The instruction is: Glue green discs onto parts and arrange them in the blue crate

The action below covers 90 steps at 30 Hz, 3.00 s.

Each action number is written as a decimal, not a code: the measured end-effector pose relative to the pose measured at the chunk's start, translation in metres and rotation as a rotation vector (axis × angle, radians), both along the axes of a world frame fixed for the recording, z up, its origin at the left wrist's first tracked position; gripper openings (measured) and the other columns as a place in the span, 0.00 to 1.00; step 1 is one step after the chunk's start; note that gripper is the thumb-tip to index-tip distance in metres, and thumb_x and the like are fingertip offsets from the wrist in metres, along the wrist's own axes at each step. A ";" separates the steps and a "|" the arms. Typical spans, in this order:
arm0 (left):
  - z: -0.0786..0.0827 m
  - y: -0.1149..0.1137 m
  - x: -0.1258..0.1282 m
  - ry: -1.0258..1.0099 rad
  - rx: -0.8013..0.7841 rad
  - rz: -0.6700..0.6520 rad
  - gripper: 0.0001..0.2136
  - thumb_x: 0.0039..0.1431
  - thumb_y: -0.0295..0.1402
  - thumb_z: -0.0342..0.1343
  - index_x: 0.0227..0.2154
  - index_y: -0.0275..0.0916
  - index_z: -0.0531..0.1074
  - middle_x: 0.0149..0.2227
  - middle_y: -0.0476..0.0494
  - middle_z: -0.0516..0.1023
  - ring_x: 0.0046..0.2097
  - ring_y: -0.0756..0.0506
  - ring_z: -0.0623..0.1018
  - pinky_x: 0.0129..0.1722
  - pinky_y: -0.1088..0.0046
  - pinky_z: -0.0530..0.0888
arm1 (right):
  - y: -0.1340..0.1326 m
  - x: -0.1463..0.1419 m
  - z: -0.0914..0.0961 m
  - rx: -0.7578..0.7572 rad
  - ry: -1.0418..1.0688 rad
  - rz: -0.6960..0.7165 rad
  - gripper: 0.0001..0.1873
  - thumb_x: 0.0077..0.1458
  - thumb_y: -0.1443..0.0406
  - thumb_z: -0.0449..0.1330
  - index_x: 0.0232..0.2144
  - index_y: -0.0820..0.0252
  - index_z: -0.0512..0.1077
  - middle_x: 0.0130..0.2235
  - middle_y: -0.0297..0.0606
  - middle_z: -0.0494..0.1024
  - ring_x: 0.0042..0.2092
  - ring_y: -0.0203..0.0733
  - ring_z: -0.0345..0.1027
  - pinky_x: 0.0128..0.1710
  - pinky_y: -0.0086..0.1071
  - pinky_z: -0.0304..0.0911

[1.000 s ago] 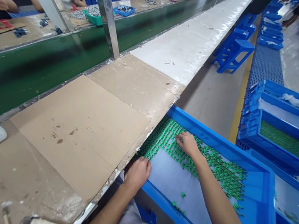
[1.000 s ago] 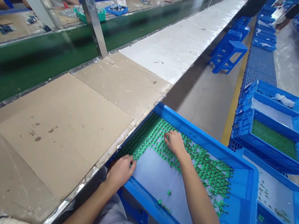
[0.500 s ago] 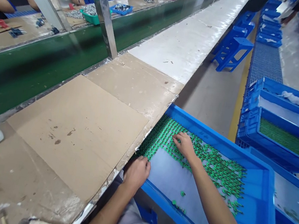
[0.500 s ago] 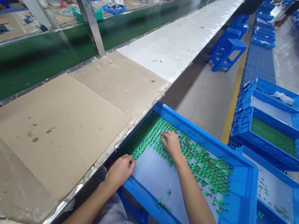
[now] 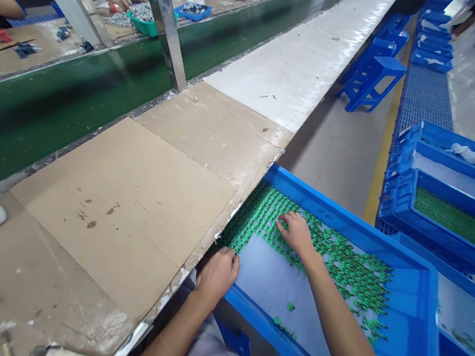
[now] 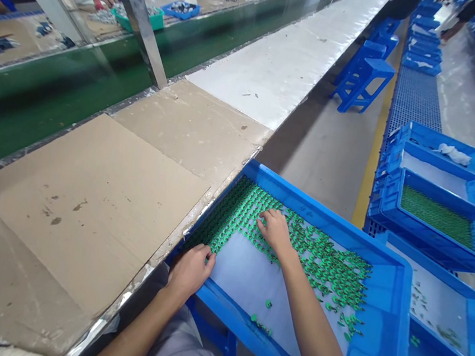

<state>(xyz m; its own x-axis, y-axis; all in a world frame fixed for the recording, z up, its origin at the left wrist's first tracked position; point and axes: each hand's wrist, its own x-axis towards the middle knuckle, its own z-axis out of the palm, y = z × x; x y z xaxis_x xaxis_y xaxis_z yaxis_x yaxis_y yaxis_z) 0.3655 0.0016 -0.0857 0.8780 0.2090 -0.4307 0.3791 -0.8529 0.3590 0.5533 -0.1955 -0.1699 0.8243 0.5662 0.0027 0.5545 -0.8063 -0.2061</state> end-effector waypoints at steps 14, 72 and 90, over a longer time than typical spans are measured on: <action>0.002 0.000 0.000 0.004 0.012 -0.006 0.12 0.69 0.32 0.47 0.39 0.38 0.77 0.42 0.39 0.80 0.44 0.44 0.81 0.38 0.72 0.70 | 0.011 -0.007 0.006 -0.036 0.032 0.044 0.13 0.65 0.64 0.53 0.38 0.58 0.78 0.39 0.43 0.77 0.44 0.49 0.67 0.43 0.36 0.55; 0.001 -0.001 0.001 0.020 -0.007 0.010 0.13 0.70 0.31 0.46 0.38 0.37 0.77 0.43 0.40 0.80 0.45 0.44 0.81 0.40 0.72 0.70 | 0.021 0.031 0.016 -0.108 0.017 0.034 0.12 0.65 0.64 0.55 0.44 0.58 0.77 0.46 0.45 0.79 0.48 0.48 0.67 0.43 0.36 0.54; 0.001 0.000 0.001 0.013 -0.013 0.004 0.14 0.70 0.31 0.46 0.38 0.37 0.77 0.43 0.40 0.80 0.45 0.44 0.81 0.41 0.71 0.70 | 0.033 0.042 0.020 -0.118 0.030 0.067 0.10 0.65 0.65 0.56 0.40 0.59 0.78 0.44 0.45 0.79 0.47 0.49 0.67 0.41 0.36 0.53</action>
